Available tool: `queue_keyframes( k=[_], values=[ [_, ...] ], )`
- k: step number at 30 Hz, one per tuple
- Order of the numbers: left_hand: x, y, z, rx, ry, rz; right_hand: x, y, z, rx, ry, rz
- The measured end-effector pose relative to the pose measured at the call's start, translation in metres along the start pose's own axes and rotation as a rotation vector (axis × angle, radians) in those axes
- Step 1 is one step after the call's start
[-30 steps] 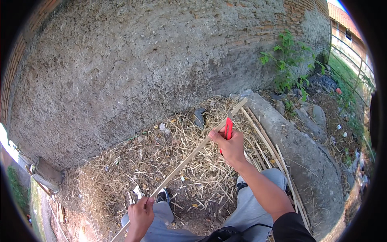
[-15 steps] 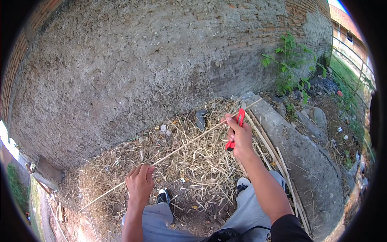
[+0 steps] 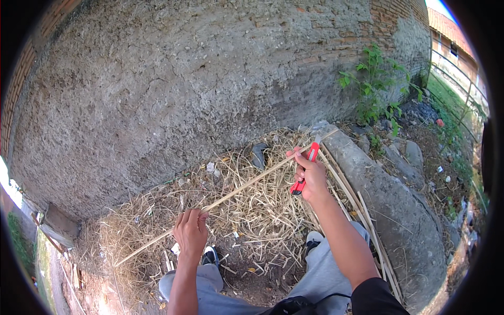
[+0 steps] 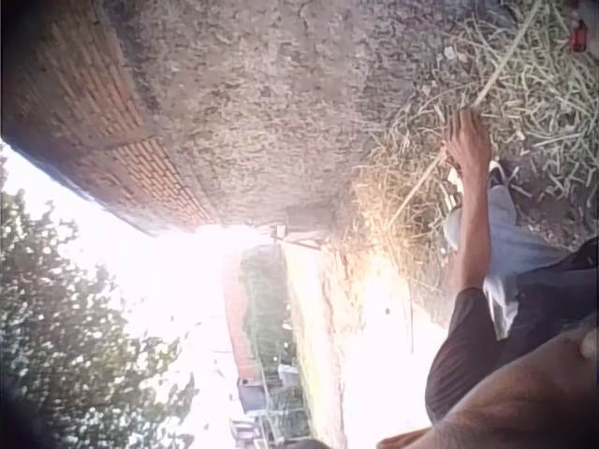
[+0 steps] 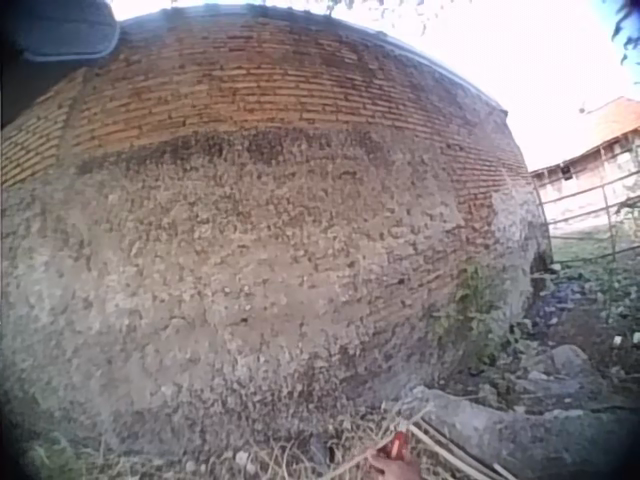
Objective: The person picks up a bamboo strip and scrapes along its surface with a utility knife.
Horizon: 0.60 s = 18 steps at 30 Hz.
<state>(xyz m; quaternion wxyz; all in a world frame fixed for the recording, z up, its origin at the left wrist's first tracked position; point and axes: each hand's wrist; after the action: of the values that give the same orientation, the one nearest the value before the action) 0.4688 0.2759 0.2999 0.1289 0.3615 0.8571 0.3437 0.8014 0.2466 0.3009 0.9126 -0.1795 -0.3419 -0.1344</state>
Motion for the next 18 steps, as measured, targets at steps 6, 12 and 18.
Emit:
queue_keyframes(
  k=[6,12,18],
  values=[
    [0.014,0.000,0.014,-0.044,-0.108,-0.087,-0.003,-0.005,0.003,0.048,-0.019,0.003],
    [0.024,-0.004,0.016,-0.045,-0.140,-0.180,-0.009,-0.004,0.003,0.046,-0.072,0.042],
    [0.016,-0.001,0.005,-0.043,-0.215,-0.234,-0.009,0.006,0.004,0.008,-0.054,-0.001]
  ],
)
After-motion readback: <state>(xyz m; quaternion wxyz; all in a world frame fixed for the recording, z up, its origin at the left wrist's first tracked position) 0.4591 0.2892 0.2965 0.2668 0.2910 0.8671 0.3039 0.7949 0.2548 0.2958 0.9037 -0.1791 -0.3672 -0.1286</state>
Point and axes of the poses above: each hand's wrist, its own y-axis towards the middle knuckle, its own z-axis out of the palm, x = y × z, and after that the axes turned 12 degrees about z, right-handed
